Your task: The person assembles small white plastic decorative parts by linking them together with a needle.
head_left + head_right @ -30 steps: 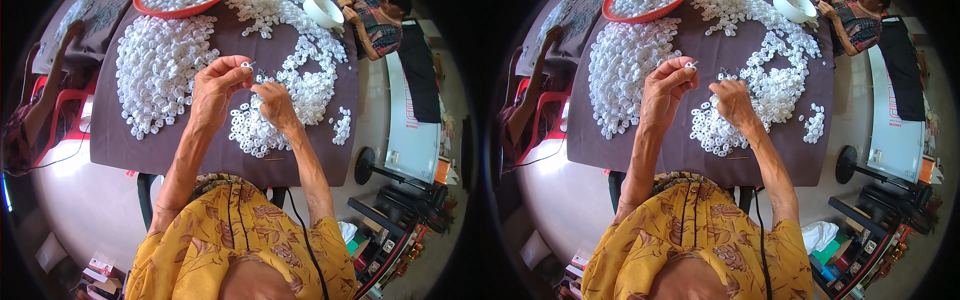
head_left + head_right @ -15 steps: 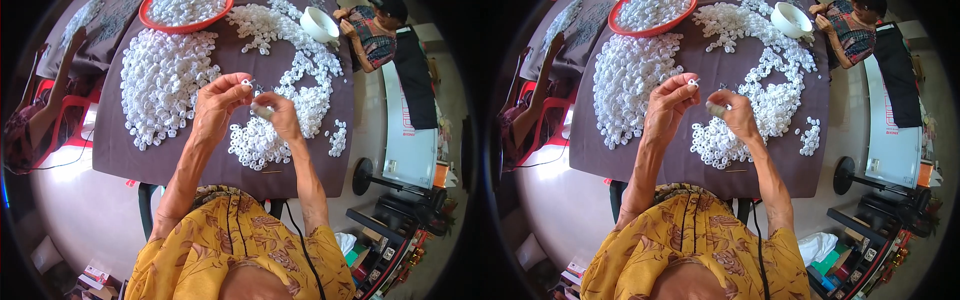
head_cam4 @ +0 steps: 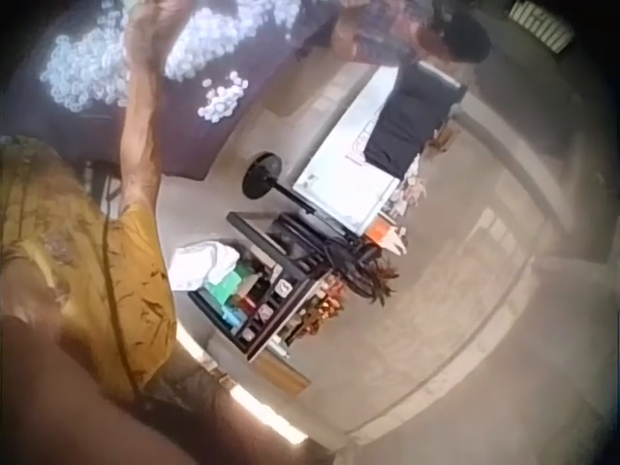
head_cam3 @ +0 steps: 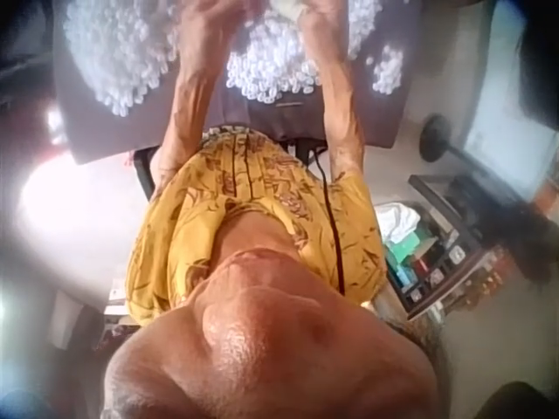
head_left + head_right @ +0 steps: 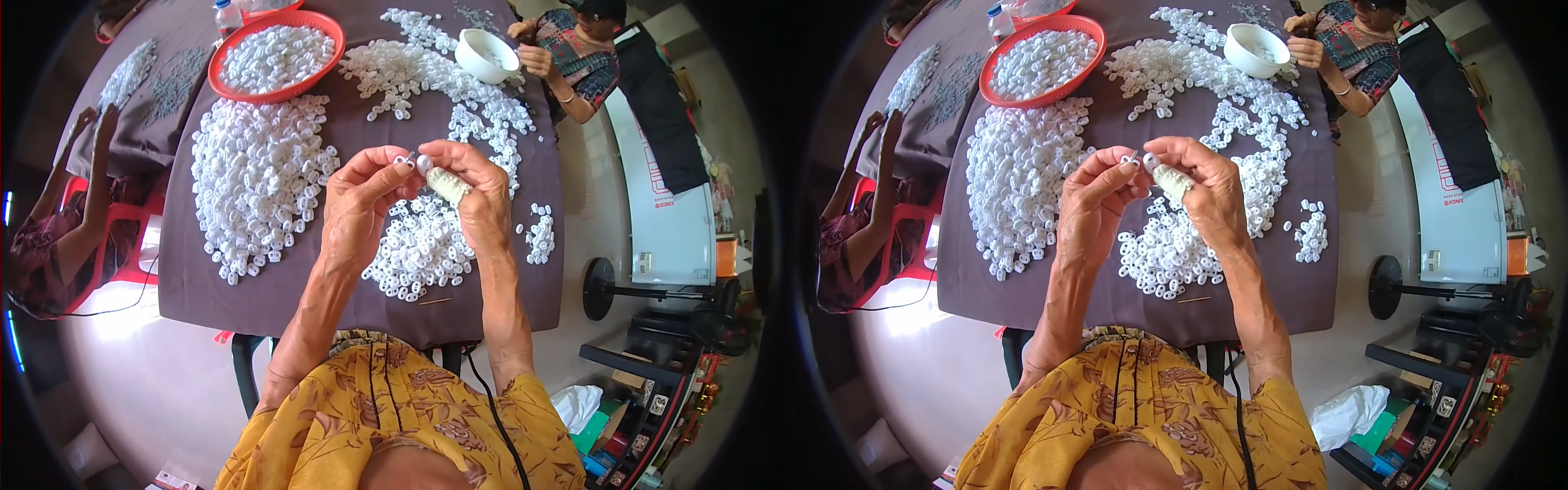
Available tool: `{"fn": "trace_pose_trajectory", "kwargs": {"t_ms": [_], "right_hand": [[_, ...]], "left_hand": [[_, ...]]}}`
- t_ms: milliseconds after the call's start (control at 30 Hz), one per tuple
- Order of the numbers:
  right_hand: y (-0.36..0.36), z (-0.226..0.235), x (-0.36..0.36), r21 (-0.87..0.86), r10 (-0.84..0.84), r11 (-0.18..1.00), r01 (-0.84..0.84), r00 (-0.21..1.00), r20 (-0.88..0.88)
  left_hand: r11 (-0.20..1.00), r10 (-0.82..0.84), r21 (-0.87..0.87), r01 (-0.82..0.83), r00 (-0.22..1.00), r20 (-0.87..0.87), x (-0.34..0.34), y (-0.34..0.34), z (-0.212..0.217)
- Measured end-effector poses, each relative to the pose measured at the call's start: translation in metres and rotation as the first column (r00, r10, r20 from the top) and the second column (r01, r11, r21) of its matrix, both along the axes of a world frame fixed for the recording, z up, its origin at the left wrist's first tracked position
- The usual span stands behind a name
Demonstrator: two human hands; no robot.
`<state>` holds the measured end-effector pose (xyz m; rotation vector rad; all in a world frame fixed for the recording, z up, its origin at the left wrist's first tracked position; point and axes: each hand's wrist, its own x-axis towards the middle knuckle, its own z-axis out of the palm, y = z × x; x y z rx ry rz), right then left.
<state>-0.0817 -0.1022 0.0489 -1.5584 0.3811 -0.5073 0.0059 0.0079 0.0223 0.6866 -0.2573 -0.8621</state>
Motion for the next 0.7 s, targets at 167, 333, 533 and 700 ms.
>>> {"fn": "trace_pose_trajectory", "kwargs": {"t_ms": [167,333,533,700], "right_hand": [[-0.001,0.001,-0.002,-0.304,-0.023,0.952,0.020,1.000,-0.009],[-0.001,0.001,0.000,-0.420,-0.004,0.908,0.000,1.000,-0.009],[-0.007,-0.006,0.004,-0.381,0.019,0.924,-0.020,1.000,-0.008],[0.002,0.000,0.008,-0.097,-0.104,0.989,0.110,0.992,0.066]], "left_hand": [[0.998,0.055,-0.011,-0.055,0.998,0.003,-0.005,0.000,0.001],[0.997,0.083,-0.011,-0.083,0.997,-0.010,-0.004,0.002,-0.002],[0.997,0.082,0.013,-0.082,0.996,-0.040,-0.002,0.001,-0.004],[0.999,0.040,0.010,-0.040,0.997,-0.072,-0.003,0.001,-0.005]]}}
